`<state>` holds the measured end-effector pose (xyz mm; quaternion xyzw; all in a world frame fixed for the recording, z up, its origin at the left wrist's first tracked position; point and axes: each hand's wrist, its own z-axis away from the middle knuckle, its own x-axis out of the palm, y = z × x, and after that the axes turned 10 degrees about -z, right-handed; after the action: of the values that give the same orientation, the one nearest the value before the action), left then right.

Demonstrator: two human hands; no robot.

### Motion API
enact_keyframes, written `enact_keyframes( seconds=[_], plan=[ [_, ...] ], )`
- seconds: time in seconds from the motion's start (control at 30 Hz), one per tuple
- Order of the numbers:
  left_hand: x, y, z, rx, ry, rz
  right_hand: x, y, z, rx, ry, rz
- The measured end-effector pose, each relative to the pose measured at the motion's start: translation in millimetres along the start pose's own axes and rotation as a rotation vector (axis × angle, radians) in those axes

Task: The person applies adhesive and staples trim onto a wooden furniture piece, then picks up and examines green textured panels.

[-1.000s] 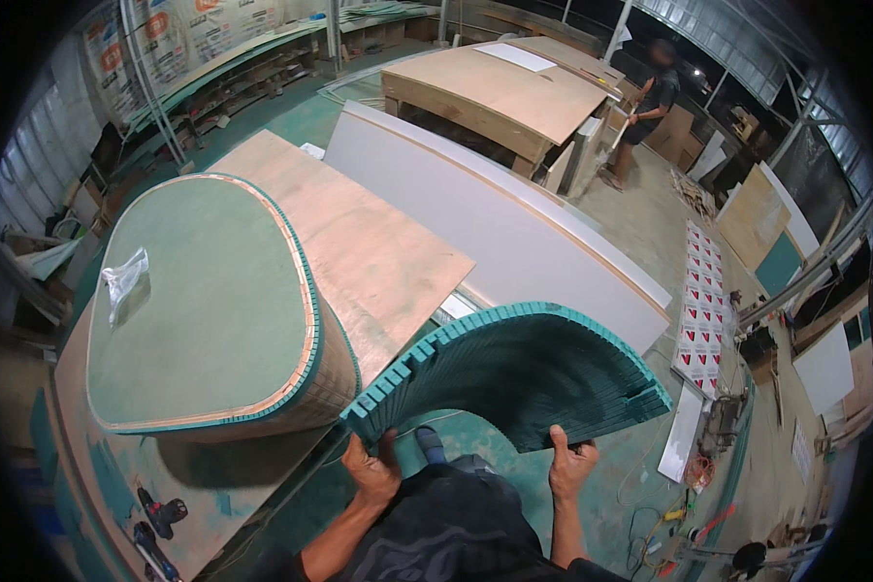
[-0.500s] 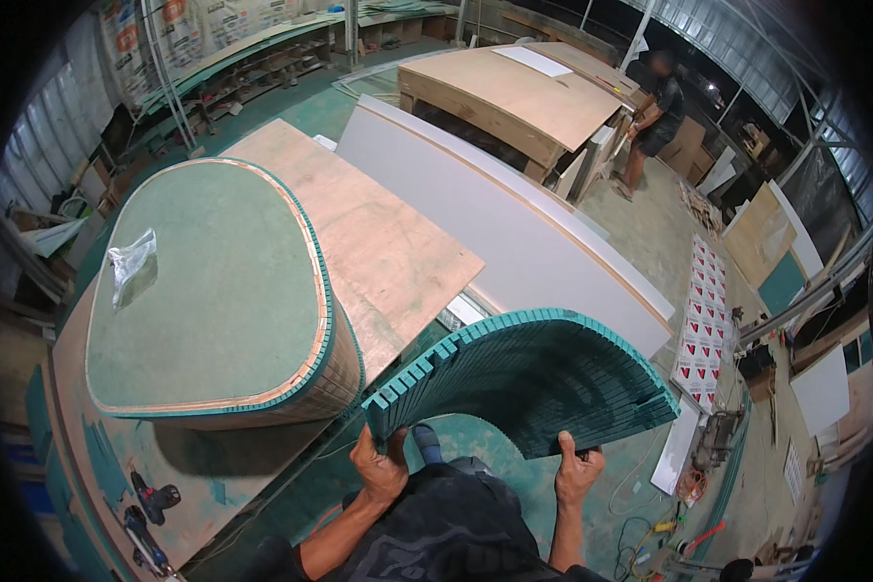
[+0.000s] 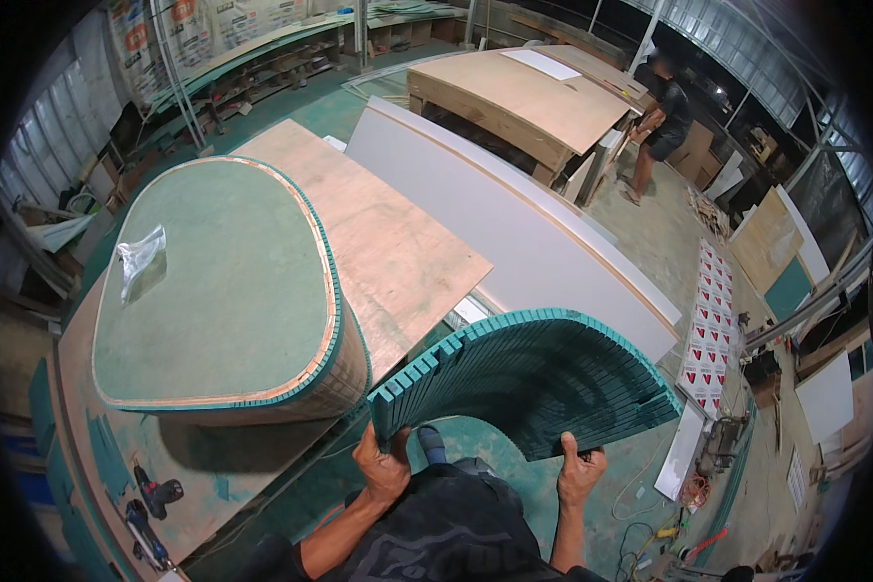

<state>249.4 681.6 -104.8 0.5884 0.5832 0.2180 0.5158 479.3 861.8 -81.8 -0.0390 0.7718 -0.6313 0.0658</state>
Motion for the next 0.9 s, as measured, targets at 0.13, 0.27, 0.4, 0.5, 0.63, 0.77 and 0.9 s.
enact_keyframes(
  seconds=[0.13,0.27,0.4,0.5,0.63,0.77,0.9],
  plan=[
    [0,-3,2,0.001,-0.011,0.011,3,-9,0,0.022,0.019,-0.011],
    [0,3,2,-0.046,-0.023,0.042,2,-10,-1,0.002,-0.011,0.011],
    [-1,3,3,-0.052,-0.027,0.034,1,-6,-1,-0.004,-0.010,0.006],
    [-2,4,2,-0.052,-0.038,0.028,0,-5,0,0.011,-0.003,0.003],
    [-1,2,5,-0.064,-0.040,0.035,-3,-3,2,0.024,-0.016,0.026],
    [2,-5,9,-0.065,-0.056,0.026,-4,-2,3,-0.017,0.003,0.041],
    [2,-5,9,-0.049,-0.003,0.041,-6,-1,4,0.078,0.004,-0.024]
  ],
)
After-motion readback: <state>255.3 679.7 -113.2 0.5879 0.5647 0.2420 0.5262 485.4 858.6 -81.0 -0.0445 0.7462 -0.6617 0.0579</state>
